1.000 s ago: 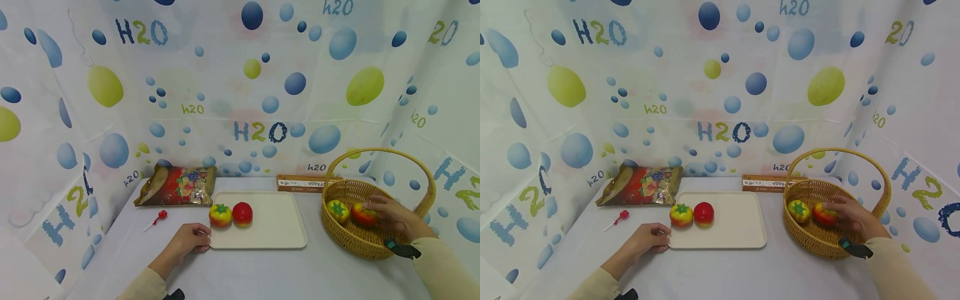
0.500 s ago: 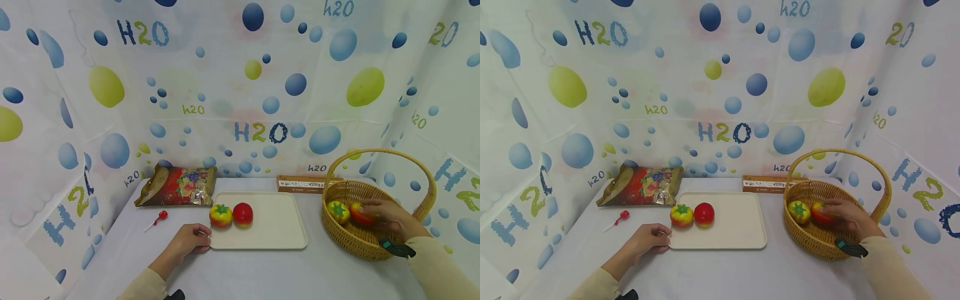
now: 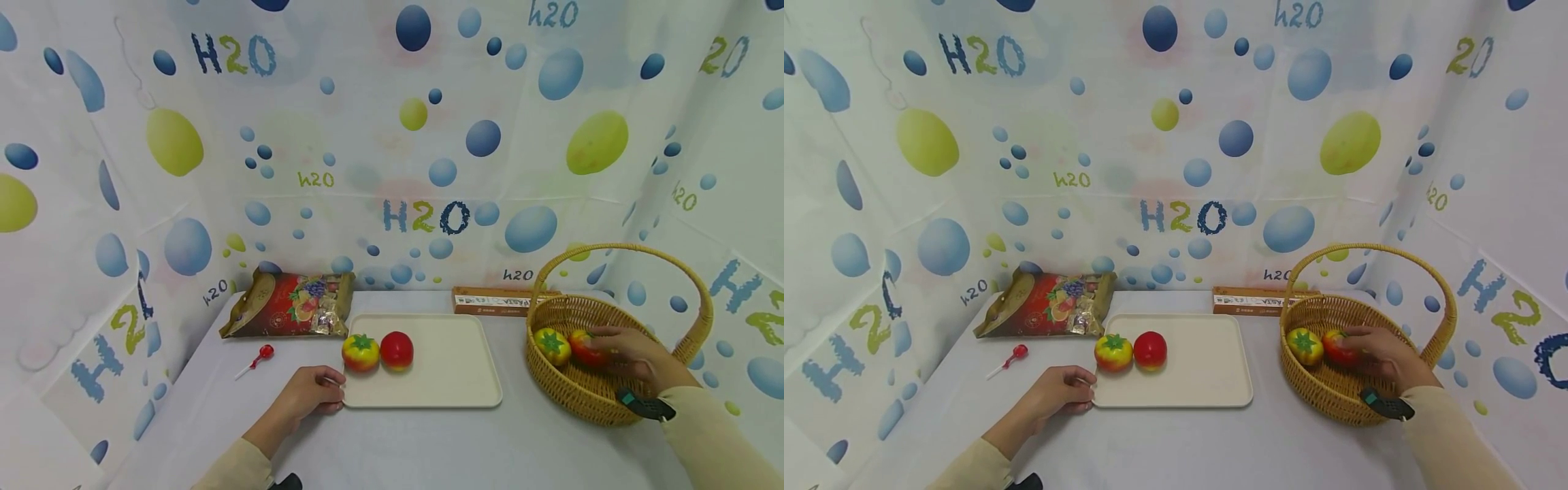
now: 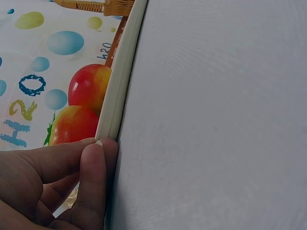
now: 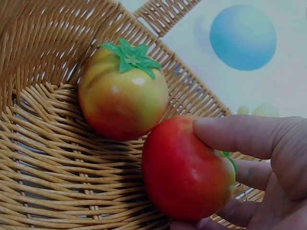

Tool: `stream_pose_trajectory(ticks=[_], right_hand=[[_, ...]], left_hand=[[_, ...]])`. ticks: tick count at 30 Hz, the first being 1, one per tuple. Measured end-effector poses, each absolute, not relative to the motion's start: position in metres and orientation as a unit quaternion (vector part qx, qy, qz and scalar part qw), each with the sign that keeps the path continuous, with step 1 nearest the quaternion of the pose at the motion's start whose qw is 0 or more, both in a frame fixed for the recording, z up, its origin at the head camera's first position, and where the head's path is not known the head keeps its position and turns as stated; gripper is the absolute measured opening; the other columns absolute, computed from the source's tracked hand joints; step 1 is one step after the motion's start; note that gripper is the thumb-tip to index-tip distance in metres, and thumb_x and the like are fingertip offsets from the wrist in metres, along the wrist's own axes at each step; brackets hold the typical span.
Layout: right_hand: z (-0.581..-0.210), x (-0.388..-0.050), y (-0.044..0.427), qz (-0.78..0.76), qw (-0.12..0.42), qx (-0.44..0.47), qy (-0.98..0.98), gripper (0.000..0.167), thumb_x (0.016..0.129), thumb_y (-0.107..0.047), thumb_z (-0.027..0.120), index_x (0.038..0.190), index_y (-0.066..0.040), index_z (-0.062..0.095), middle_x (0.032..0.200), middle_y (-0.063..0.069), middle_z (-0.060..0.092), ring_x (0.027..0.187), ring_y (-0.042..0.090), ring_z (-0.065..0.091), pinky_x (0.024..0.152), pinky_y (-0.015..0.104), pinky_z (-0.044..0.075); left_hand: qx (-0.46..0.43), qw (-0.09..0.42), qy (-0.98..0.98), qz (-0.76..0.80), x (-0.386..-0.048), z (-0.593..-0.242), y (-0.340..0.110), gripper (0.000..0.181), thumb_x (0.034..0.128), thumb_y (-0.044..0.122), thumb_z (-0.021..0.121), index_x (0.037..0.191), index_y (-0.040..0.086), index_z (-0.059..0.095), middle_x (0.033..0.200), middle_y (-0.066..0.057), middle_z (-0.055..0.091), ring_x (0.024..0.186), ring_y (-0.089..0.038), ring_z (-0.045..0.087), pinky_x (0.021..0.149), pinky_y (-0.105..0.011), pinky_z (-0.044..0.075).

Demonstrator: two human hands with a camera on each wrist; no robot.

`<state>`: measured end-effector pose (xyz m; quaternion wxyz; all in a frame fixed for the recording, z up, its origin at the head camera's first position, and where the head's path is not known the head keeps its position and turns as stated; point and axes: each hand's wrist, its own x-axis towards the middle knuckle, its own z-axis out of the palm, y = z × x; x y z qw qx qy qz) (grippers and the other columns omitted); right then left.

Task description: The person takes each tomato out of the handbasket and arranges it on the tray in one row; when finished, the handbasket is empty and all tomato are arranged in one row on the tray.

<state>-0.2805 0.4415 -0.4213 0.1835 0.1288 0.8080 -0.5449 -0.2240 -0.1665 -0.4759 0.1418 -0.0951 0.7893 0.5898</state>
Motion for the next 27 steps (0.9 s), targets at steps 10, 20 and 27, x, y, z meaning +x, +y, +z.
stream_pose_trajectory(ticks=[10, 20, 27], right_hand=[[-0.413, -0.28, 0.443, -0.547, 0.177, 0.116, 0.81, 0.084, 0.095, -0.04, 0.072, 0.154, 0.002, 0.031, 0.153, 0.024, 0.036, 0.123, 0.029, 0.054, 0.104, 0.051, 0.052], [-0.401, -0.275, 0.444, -0.525, 0.187, 0.094, 0.825, 0.087, 0.098, -0.052, 0.062, 0.159, -0.003, 0.025, 0.162, 0.025, 0.023, 0.141, 0.045, 0.034, 0.112, 0.058, 0.042], [-0.39, -0.277, 0.444, -0.516, 0.179, 0.09, 0.833, 0.092, 0.098, -0.048, 0.065, 0.159, 0.004, 0.02, 0.159, 0.03, 0.023, 0.133, 0.037, 0.047, 0.112, 0.057, 0.043]], left_hand=[[-0.092, 0.139, 0.786, 0.595, -0.223, -0.475, -0.166, 0.021, 0.0879, -0.003, 0.074, 0.109, -0.001, 0.07, 0.091, -0.011, 0.064, 0.072, -0.016, 0.066, 0.069, -0.03, 0.063], [-0.091, 0.134, 0.787, 0.596, -0.223, -0.475, -0.166, 0.021, 0.0872, -0.004, 0.074, 0.108, -0.001, 0.07, 0.09, -0.011, 0.064, 0.071, -0.016, 0.066, 0.068, -0.03, 0.063], [-0.095, 0.134, 0.794, 0.585, -0.222, -0.473, -0.165, 0.02, 0.0877, -0.003, 0.075, 0.107, 0.0, 0.071, 0.091, -0.012, 0.064, 0.072, -0.017, 0.066, 0.068, -0.03, 0.063]])
